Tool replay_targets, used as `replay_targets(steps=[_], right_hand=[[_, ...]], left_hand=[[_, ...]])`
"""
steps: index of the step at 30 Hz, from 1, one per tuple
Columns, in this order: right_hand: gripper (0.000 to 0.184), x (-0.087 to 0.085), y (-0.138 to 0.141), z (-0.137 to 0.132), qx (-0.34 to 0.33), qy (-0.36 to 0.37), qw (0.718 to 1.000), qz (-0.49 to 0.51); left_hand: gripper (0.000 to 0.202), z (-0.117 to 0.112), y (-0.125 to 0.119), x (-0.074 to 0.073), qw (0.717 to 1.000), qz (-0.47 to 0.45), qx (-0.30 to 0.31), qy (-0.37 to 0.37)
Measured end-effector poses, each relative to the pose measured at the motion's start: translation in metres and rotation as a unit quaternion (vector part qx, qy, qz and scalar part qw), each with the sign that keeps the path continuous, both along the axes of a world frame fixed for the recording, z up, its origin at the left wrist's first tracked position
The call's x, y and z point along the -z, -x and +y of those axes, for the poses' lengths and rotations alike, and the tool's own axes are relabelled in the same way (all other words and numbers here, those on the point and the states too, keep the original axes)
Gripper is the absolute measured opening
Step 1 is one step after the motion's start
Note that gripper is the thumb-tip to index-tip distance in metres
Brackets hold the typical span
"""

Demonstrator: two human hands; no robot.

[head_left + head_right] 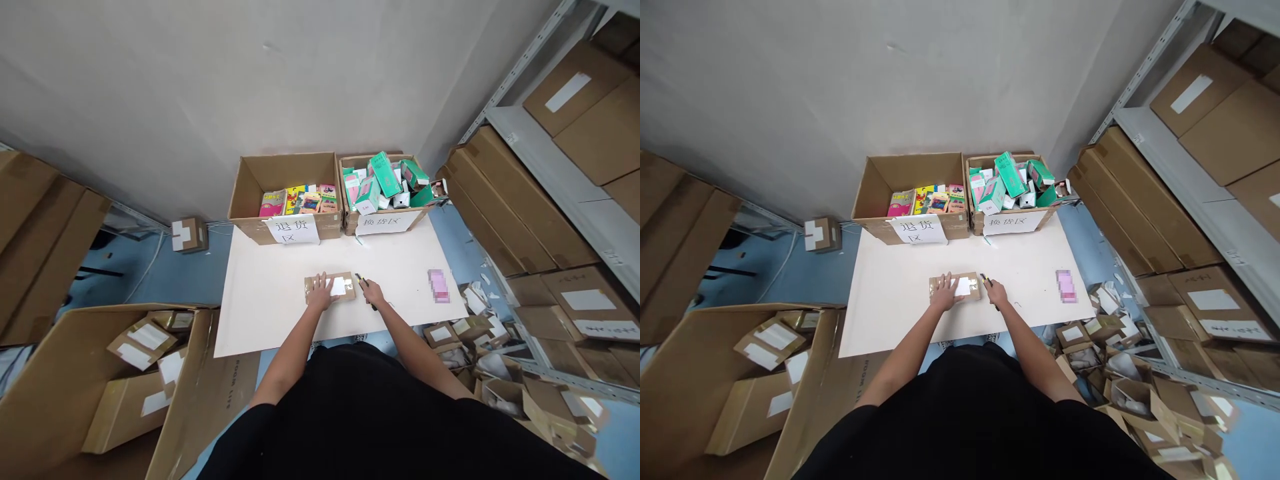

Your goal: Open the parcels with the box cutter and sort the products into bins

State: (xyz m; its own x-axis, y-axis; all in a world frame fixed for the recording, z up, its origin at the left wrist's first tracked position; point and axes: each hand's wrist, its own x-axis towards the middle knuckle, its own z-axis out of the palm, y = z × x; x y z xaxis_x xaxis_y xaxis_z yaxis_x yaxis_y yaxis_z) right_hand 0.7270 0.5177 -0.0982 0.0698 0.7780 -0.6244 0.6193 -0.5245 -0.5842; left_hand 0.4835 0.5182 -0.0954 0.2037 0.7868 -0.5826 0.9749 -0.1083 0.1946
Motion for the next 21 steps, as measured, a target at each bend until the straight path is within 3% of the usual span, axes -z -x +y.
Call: replay_targets(steps=[3,11,19,21], right_hand=[[0.039,0.003,-0.005,-0.01,-0.018,0.013,1.0,0.01],[0.041,0.005,0.001,-0.002,-0.031,0.015,0.997,0.075],[0.036,0.013,-0.024,-0.035,-0.061,0.027,0.993,0.1],[0.037,0.016,-0.026,-0.042,-0.035,0.025,0.993,0.109]], left_hand=[[0.088,0.006,0.0,0.006,1.0,-0.002,0.001,0.012],[0.091,0.008,0.001,0.018,1.0,-0.013,-0.001,0.01],[0.093,0.01,0.005,0.022,1.0,-0.012,0.007,0.002],[0.092,0.01,0.006,0.021,1.0,-0.011,0.002,-0.005]])
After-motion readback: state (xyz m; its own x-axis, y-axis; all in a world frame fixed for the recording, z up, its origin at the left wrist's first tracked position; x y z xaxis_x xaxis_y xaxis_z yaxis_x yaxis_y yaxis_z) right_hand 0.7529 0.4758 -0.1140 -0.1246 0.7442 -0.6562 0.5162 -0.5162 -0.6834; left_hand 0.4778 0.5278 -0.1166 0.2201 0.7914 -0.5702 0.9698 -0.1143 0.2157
